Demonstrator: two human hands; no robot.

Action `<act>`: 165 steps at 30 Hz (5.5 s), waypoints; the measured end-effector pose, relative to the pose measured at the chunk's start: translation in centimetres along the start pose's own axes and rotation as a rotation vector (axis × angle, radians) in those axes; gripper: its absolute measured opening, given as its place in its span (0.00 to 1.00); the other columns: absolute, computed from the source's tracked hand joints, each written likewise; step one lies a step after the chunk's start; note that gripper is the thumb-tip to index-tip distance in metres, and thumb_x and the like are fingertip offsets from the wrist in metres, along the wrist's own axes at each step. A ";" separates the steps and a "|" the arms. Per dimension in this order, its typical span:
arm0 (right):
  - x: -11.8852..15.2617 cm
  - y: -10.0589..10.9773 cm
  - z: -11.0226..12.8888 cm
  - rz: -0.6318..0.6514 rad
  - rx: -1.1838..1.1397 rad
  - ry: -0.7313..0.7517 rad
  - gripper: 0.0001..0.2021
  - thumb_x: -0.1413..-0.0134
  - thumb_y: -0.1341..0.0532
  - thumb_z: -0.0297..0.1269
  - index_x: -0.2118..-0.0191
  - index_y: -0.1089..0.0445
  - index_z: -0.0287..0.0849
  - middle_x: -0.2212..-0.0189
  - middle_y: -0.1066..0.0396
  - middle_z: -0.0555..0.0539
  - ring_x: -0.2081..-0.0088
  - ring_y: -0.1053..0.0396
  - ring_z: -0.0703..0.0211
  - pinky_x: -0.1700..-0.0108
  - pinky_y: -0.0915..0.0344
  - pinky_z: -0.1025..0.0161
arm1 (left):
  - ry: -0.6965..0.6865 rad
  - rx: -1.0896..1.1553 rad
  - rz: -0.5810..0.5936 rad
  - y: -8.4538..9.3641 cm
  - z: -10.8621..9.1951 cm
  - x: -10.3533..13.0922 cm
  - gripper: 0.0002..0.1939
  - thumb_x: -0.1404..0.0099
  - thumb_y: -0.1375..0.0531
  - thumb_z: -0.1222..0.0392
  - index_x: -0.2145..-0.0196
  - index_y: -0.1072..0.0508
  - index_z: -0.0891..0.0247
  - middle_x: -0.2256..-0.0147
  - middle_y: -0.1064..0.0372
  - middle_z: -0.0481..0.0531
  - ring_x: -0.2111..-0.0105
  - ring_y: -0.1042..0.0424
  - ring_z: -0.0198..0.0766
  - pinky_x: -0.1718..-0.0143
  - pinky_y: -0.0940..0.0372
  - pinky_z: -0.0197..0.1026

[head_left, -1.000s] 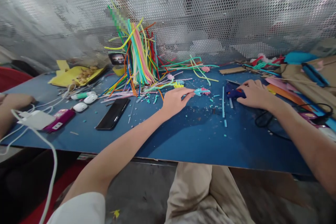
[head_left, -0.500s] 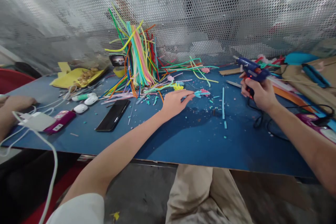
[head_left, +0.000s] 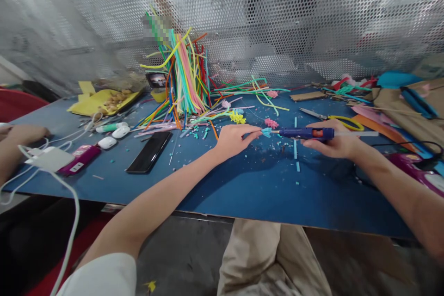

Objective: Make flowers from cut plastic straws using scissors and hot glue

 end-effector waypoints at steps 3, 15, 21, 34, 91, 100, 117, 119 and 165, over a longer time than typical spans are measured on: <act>0.0 -0.5 0.0 0.063 0.092 0.017 0.14 0.40 0.39 0.47 0.71 0.34 0.43 0.77 0.34 0.49 0.76 0.41 0.62 0.72 0.47 0.63 | -0.015 -0.009 0.005 -0.2 0.0 0.1 0.12 0.28 0.43 0.49 0.56 0.20 0.49 0.62 0.20 0.42 0.70 0.24 0.29 0.66 0.34 0.34; -0.2 -1.1 0.0 0.110 0.103 -0.029 0.17 0.40 0.41 0.50 0.73 0.39 0.45 0.79 0.38 0.52 0.77 0.43 0.62 0.72 0.47 0.62 | -0.085 -0.037 -0.005 -0.2 -0.4 0.0 0.13 0.28 0.43 0.49 0.55 0.20 0.51 0.63 0.20 0.45 0.63 0.23 0.32 0.58 0.33 0.37; -0.3 -0.9 0.5 0.091 0.101 -0.018 0.19 0.40 0.41 0.52 0.75 0.40 0.45 0.80 0.38 0.52 0.78 0.43 0.62 0.73 0.47 0.62 | -0.107 -0.033 0.016 -0.3 -0.6 0.0 0.13 0.27 0.44 0.51 0.54 0.21 0.51 0.62 0.20 0.44 0.64 0.25 0.33 0.59 0.33 0.38; -0.4 -1.0 0.9 0.099 0.115 -0.017 0.19 0.39 0.42 0.53 0.75 0.39 0.46 0.80 0.38 0.51 0.78 0.41 0.62 0.72 0.47 0.62 | -0.095 -0.027 0.043 -0.2 -0.6 -0.1 0.13 0.27 0.44 0.51 0.54 0.21 0.52 0.61 0.20 0.46 0.64 0.25 0.34 0.59 0.33 0.39; -1.0 0.0 5.9 -0.393 0.150 0.175 0.05 0.43 0.36 0.30 0.62 0.27 0.47 0.65 0.23 0.51 0.64 0.26 0.60 0.58 0.29 0.61 | -0.203 -0.261 -0.124 1.3 -3.7 0.2 0.12 0.28 0.42 0.52 0.53 0.21 0.49 0.63 0.20 0.45 0.67 0.31 0.35 0.61 0.44 0.41; -0.7 -0.9 7.5 -0.435 0.341 0.309 0.19 0.45 0.34 0.25 0.49 0.32 0.47 0.61 0.21 0.49 0.60 0.24 0.58 0.55 0.26 0.59 | -0.227 -0.291 -0.168 1.5 -3.8 0.3 0.11 0.29 0.41 0.52 0.52 0.21 0.49 0.63 0.20 0.46 0.67 0.31 0.35 0.62 0.44 0.42; -0.9 -1.7 7.7 -0.372 0.407 0.307 0.23 0.43 0.35 0.27 0.43 0.40 0.44 0.62 0.21 0.48 0.59 0.23 0.56 0.55 0.26 0.57 | -0.217 -0.258 -0.130 1.2 -4.4 0.3 0.11 0.29 0.41 0.52 0.54 0.20 0.51 0.64 0.20 0.46 0.67 0.31 0.35 0.63 0.43 0.41; -0.8 -1.6 7.5 -0.385 0.398 0.290 0.23 0.43 0.35 0.28 0.44 0.40 0.45 0.63 0.21 0.48 0.59 0.23 0.55 0.55 0.26 0.57 | -0.210 -0.253 -0.136 1.2 -4.3 0.3 0.11 0.29 0.41 0.52 0.54 0.20 0.50 0.64 0.20 0.45 0.67 0.31 0.35 0.63 0.43 0.41; -1.2 -0.8 6.9 -0.367 0.354 0.224 0.09 0.42 0.35 0.36 0.56 0.30 0.46 0.65 0.24 0.47 0.62 0.28 0.53 0.56 0.30 0.53 | -0.124 -0.136 -0.056 0.3 -3.2 0.4 0.14 0.26 0.45 0.51 0.55 0.20 0.55 0.65 0.21 0.48 0.68 0.25 0.30 0.65 0.37 0.36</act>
Point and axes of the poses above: each hand's wrist, its own x-axis away from the middle knuckle, its own y-axis out of the back of the hand, z = x × y, the point moved 6 cm from there along -x, towards the middle knuckle
